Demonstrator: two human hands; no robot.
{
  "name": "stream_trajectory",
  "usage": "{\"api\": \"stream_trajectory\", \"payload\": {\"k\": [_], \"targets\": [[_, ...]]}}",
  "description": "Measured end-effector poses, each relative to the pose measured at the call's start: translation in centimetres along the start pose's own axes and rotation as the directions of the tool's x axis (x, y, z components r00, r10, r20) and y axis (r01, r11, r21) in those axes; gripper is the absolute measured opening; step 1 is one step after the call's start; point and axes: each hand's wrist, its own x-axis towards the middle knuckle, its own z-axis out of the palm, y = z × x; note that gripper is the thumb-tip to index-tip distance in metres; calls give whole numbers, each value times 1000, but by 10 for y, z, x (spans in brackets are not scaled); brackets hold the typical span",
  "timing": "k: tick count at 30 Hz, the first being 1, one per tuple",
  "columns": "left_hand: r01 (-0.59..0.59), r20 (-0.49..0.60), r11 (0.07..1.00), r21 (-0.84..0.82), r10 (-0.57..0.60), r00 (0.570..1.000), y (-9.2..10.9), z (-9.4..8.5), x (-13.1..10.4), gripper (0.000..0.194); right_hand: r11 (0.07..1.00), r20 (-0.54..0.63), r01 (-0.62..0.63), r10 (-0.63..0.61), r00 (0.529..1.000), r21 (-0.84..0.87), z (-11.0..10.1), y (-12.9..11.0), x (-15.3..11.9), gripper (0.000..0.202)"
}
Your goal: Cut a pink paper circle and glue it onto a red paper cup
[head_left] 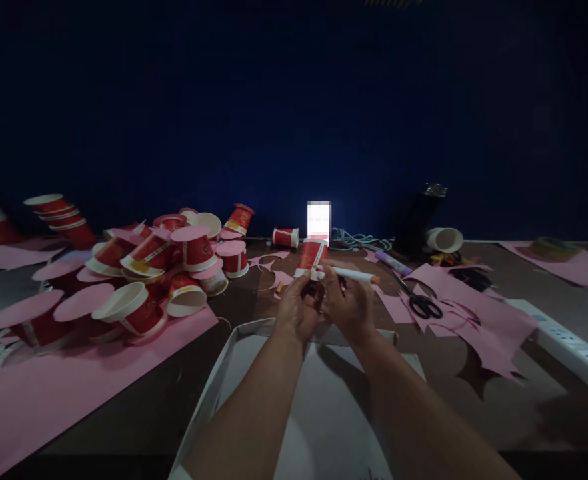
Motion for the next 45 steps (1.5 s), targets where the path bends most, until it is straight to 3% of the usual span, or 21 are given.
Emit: {"api": "stream_trajectory", "payload": {"k": [10, 45], "targets": [[63, -10, 997, -38, -63, 998, 3, 1, 0, 7, 1000, -21, -14, 14, 1000, -15, 1, 1, -1, 24], [104, -13, 993, -63, -105, 994, 6, 3, -1, 8, 996, -31, -74, 72, 997, -59, 0, 4, 0, 26]]}}
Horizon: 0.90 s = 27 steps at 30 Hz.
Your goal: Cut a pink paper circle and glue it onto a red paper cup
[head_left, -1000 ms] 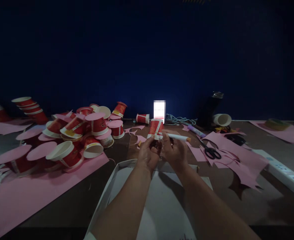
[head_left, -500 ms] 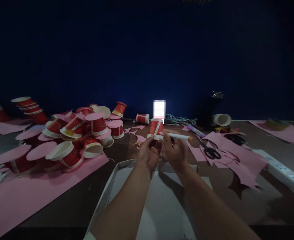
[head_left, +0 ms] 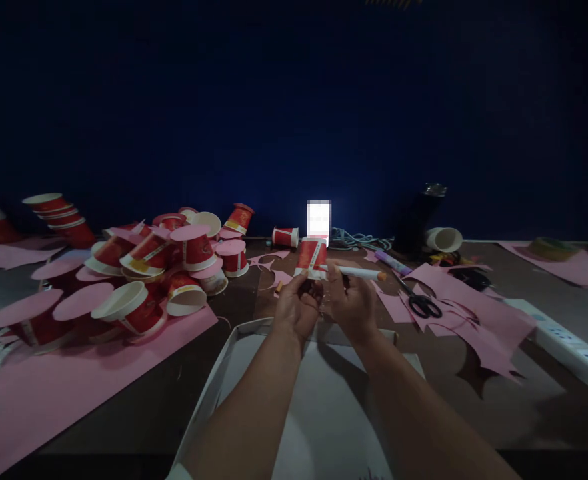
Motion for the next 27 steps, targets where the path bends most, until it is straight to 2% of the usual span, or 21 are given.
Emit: {"api": "stream_trajectory", "payload": {"k": [6, 10, 12, 14, 15, 17, 19, 20, 22, 25, 27], "targets": [[-16, 6, 1000, -7, 16, 1000, 0, 1, 0, 11, 998, 3, -29, 29, 1000, 47, 1, 0, -3, 25], [-40, 13, 999, -23, 40, 999, 1, 3, -1, 12, 948, -35, -185, 200, 979, 261, 3, 2, -3, 27], [-70, 12, 997, -26, 70, 997, 1, 4, -3, 11, 860, -61, -275, 331, 942, 429, 5, 7, 1, 28], [-75, 25, 997, -21, 75, 997, 2, 5, -5, 8, 734, -17, -358, 449, 893, 577, 7, 12, 5, 30], [-66, 40, 998, -18, 66, 997, 2, 5, -6, 7, 656, 38, -412, 505, 863, 632, 9, 15, 7, 31], [-39, 68, 999, -9, 40, 997, 2, 5, -7, 6, 484, 220, -543, 573, 789, 686, 12, 18, 9, 35], [-15, 97, 1000, 12, 13, 995, 2, 4, -7, 6, 352, 405, -640, 546, 733, 683, 15, 18, 8, 38], [-8, 106, 1000, 23, 5, 994, 2, 4, -7, 6, 318, 463, -660, 511, 724, 681, 16, 17, 7, 40], [-4, 116, 999, 41, -1, 993, 1, 3, -7, 7, 302, 505, -660, 454, 734, 688, 18, 13, 5, 42], [-48, 145, 997, 66, 38, 989, -2, 2, -7, 12, 338, 440, -627, 487, 755, 702, 17, 9, 4, 45], [-93, 215, 990, 107, 69, 974, -7, 2, -8, 18, 378, 409, -632, 521, 749, 677, 15, 10, 5, 46]]}}
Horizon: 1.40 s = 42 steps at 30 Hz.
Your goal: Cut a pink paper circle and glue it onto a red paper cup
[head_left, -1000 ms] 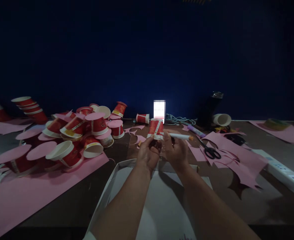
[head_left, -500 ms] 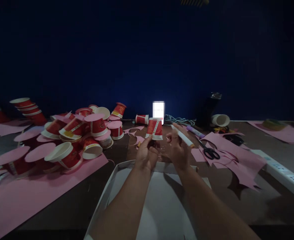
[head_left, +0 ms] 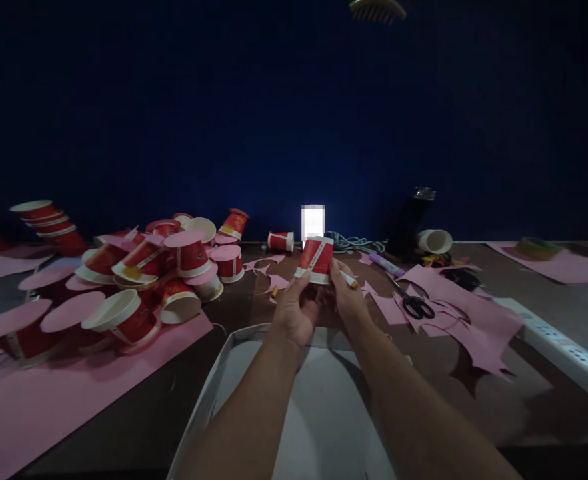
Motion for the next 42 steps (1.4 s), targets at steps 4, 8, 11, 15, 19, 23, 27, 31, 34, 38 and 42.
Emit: {"api": "stream_trajectory", "payload": {"k": [4, 8, 11, 15, 19, 23, 27, 31, 34, 38, 42], "targets": [[-84, 62, 987, 136, 76, 995, -9, 2, -1, 28, 997, 5, 9, -9, 1000, -81, -4, 5, 3, 46], [-151, -5, 965, 216, 155, 988, -10, 3, 0, 27, 979, -26, 89, -95, 995, -184, -6, 15, 7, 47], [-159, -60, 962, 221, 176, 982, -8, 1, 2, 25, 914, -91, 252, -294, 951, -317, -8, 14, 5, 44], [-167, -137, 969, 181, 193, 972, -8, -4, 6, 19, 722, -13, 496, -572, 820, -481, -7, -4, -8, 37], [-181, -92, 971, 153, 197, 976, -7, -7, 8, 17, 519, 177, 646, -687, 704, -560, -4, -19, -22, 26], [-153, -73, 976, 157, 166, 983, -6, -6, 6, 16, 523, 228, 654, -659, 717, -547, 0, -20, -27, 18], [-178, -52, 970, 166, 189, 981, -7, -7, 7, 15, 572, 180, 587, -611, 771, -573, 2, -19, -27, 17], [-189, -35, 966, 175, 198, 980, -7, -7, 7, 15, 554, 170, 563, -603, 779, -613, 4, -20, -28, 17], [-188, -27, 965, 181, 196, 980, -7, -6, 6, 20, 526, 182, 565, -609, 772, -636, 3, -20, -27, 18], [-179, -26, 965, 192, 188, 982, -7, -5, 6, 24, 537, 191, 555, -587, 787, -635, 2, -18, -27, 15], [-175, -24, 965, 194, 183, 983, -7, -6, 7, 24, 543, 191, 559, -588, 786, -627, 2, -17, -27, 12]]}}
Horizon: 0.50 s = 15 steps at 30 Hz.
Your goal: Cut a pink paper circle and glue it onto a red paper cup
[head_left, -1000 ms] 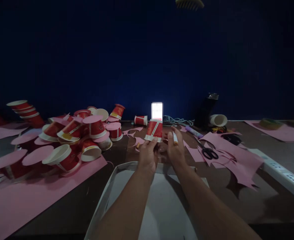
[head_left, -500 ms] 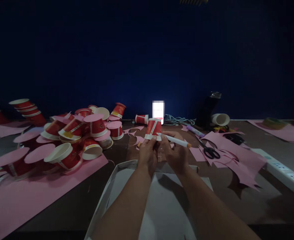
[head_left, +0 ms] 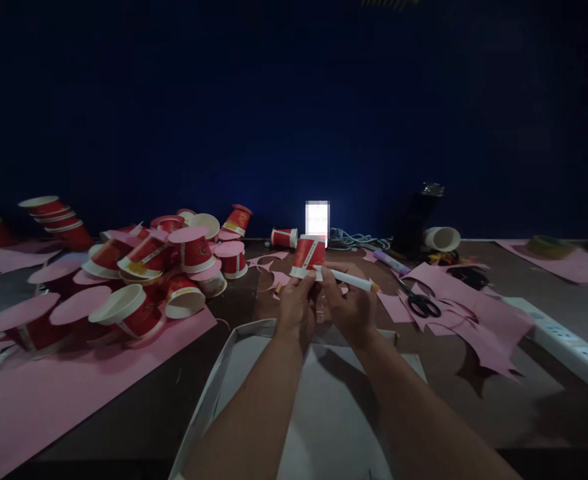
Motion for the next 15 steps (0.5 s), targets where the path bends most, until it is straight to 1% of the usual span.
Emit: {"api": "stream_trajectory", "payload": {"k": [9, 15], "targets": [[3, -21, 1000, 9, -3, 1000, 0, -1, -1, 22, 999, -4, 28, -28, 1000, -38, 0, -1, 1, 17], [10, -42, 1000, 6, -10, 999, 0, 0, -1, 22, 998, -15, 11, -11, 1000, -58, 2, 0, 0, 18]]}}
